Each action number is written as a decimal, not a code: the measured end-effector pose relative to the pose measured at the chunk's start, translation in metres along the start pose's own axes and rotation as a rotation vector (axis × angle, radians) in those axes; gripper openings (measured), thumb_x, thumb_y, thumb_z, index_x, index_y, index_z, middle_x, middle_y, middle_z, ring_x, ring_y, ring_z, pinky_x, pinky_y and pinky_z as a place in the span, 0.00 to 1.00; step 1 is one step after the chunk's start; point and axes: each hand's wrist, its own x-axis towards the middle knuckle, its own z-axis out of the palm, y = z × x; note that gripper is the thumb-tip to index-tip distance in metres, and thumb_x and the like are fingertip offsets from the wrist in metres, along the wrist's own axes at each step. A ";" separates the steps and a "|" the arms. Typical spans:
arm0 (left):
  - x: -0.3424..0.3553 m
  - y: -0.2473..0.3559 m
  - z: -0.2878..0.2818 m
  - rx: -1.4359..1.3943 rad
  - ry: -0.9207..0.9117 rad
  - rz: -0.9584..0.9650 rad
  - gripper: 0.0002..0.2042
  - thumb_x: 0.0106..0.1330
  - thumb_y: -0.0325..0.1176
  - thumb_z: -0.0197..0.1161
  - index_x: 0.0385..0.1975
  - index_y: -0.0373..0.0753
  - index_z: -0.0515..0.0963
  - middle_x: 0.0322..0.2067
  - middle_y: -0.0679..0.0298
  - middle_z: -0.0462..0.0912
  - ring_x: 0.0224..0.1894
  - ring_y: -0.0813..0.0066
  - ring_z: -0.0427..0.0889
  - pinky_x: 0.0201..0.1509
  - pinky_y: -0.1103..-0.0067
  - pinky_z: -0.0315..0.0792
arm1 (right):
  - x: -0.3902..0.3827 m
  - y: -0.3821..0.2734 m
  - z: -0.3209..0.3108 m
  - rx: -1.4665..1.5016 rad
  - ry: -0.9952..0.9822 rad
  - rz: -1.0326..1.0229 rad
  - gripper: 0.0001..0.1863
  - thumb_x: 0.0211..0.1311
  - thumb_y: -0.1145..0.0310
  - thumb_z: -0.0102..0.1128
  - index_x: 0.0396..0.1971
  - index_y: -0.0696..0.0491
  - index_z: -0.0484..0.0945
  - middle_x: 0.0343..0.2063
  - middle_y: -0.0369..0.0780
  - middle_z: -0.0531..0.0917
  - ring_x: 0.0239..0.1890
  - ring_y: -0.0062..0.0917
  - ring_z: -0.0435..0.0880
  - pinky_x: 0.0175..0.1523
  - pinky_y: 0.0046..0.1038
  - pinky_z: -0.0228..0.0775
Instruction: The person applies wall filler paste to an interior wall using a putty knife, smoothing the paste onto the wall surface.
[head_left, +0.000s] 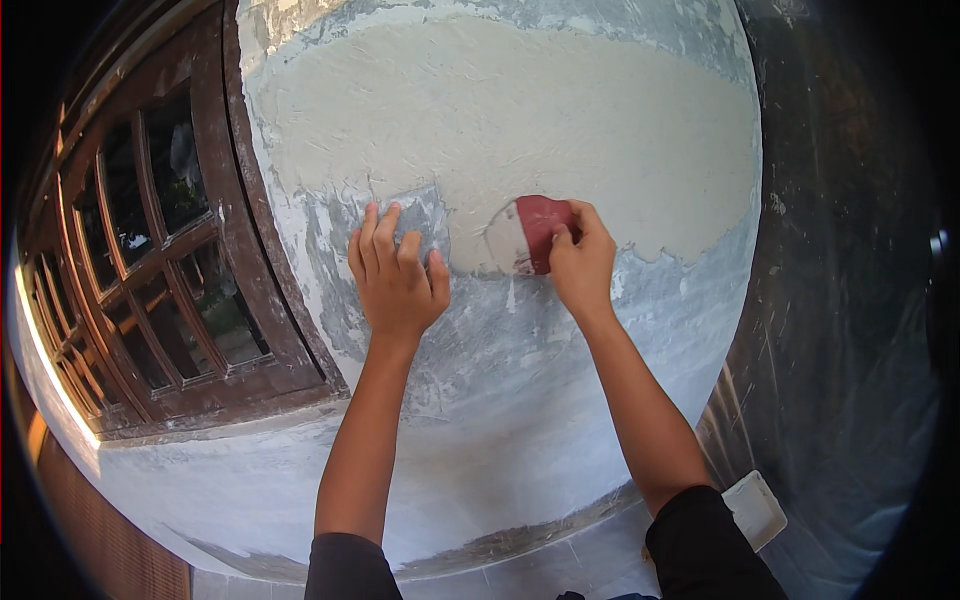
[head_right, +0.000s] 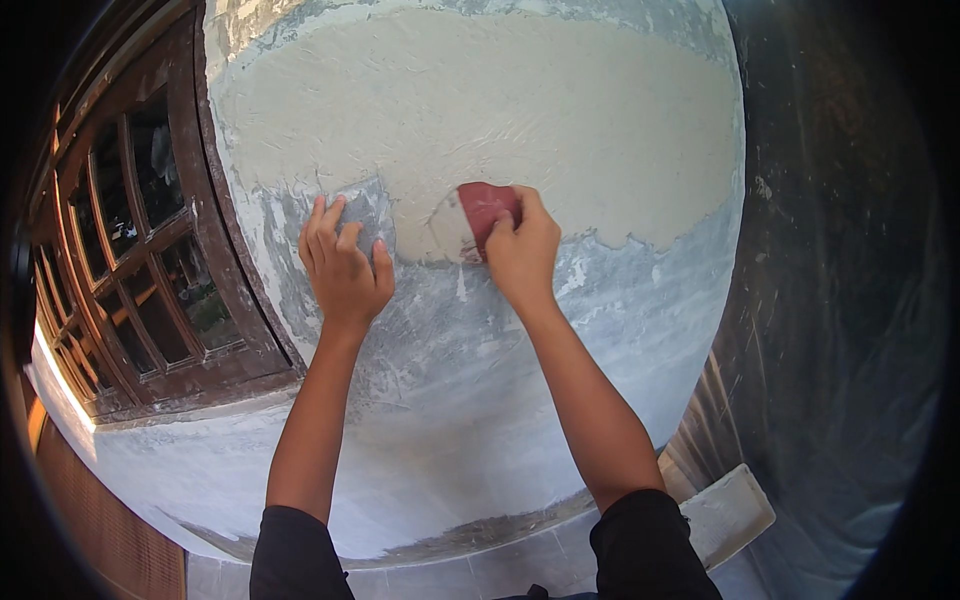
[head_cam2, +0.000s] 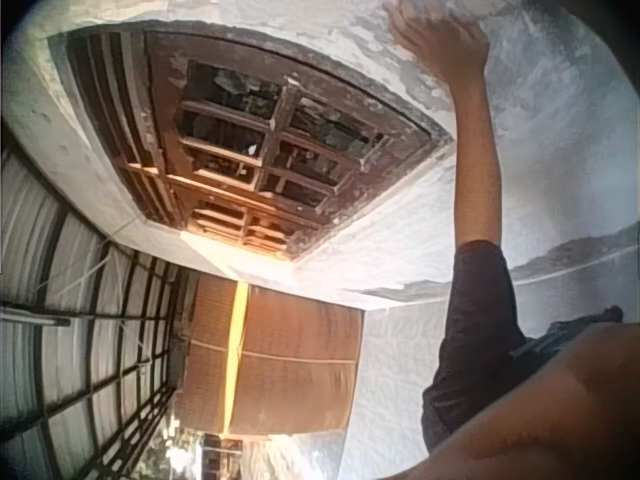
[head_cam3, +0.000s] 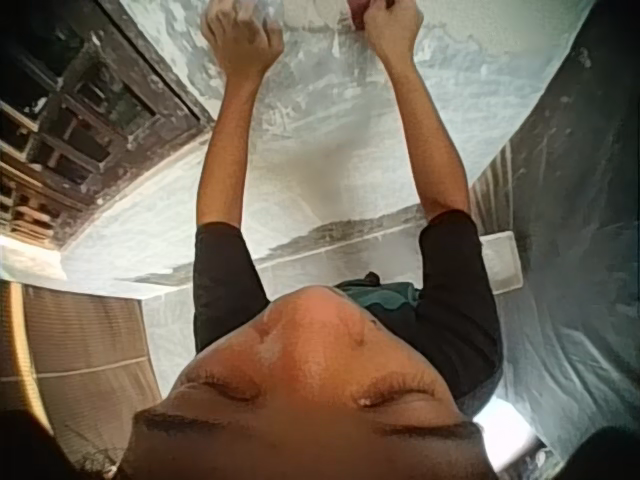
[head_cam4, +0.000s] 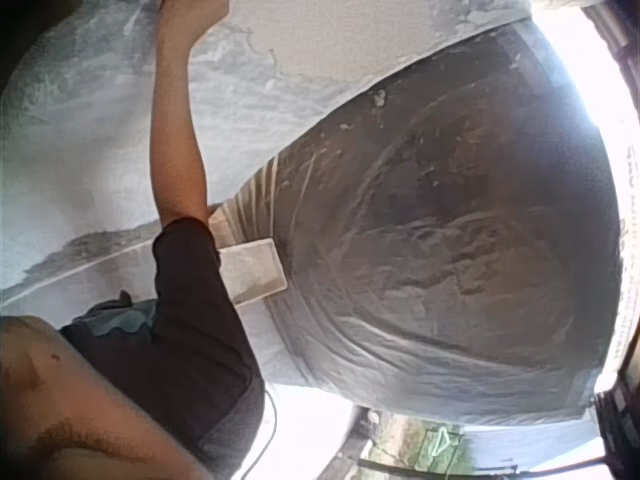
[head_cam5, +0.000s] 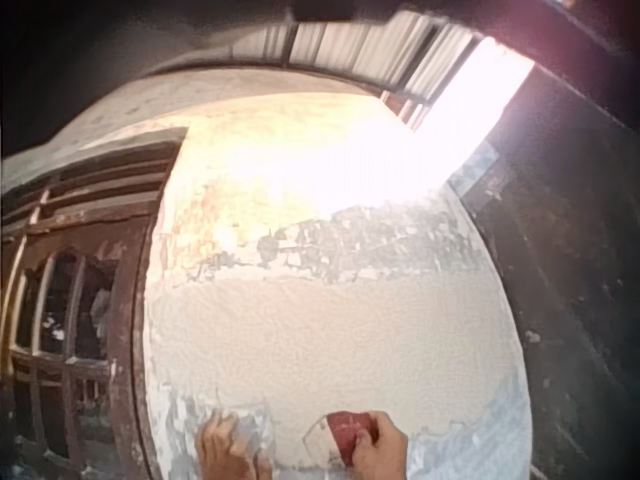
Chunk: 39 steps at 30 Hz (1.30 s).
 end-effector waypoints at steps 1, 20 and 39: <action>0.000 -0.001 0.001 0.004 0.005 0.001 0.19 0.59 0.32 0.57 0.49 0.40 0.62 0.58 0.48 0.69 0.65 0.44 0.64 0.66 0.52 0.53 | 0.003 0.001 -0.003 0.006 0.093 0.001 0.13 0.60 0.80 0.53 0.44 0.63 0.76 0.34 0.49 0.84 0.36 0.33 0.84 0.45 0.31 0.74; 0.001 0.000 0.000 0.023 0.021 -0.005 0.16 0.60 0.33 0.55 0.47 0.42 0.64 0.56 0.49 0.70 0.64 0.44 0.66 0.64 0.52 0.56 | -0.014 -0.015 0.012 0.103 -0.028 0.004 0.12 0.60 0.80 0.52 0.44 0.63 0.75 0.34 0.51 0.84 0.38 0.38 0.85 0.46 0.33 0.74; 0.001 0.000 0.000 0.027 -0.018 -0.001 0.19 0.59 0.32 0.57 0.49 0.40 0.62 0.58 0.48 0.68 0.65 0.43 0.63 0.66 0.51 0.53 | -0.001 0.009 -0.029 0.066 0.243 0.126 0.13 0.58 0.80 0.53 0.44 0.62 0.76 0.35 0.51 0.84 0.38 0.37 0.85 0.45 0.33 0.75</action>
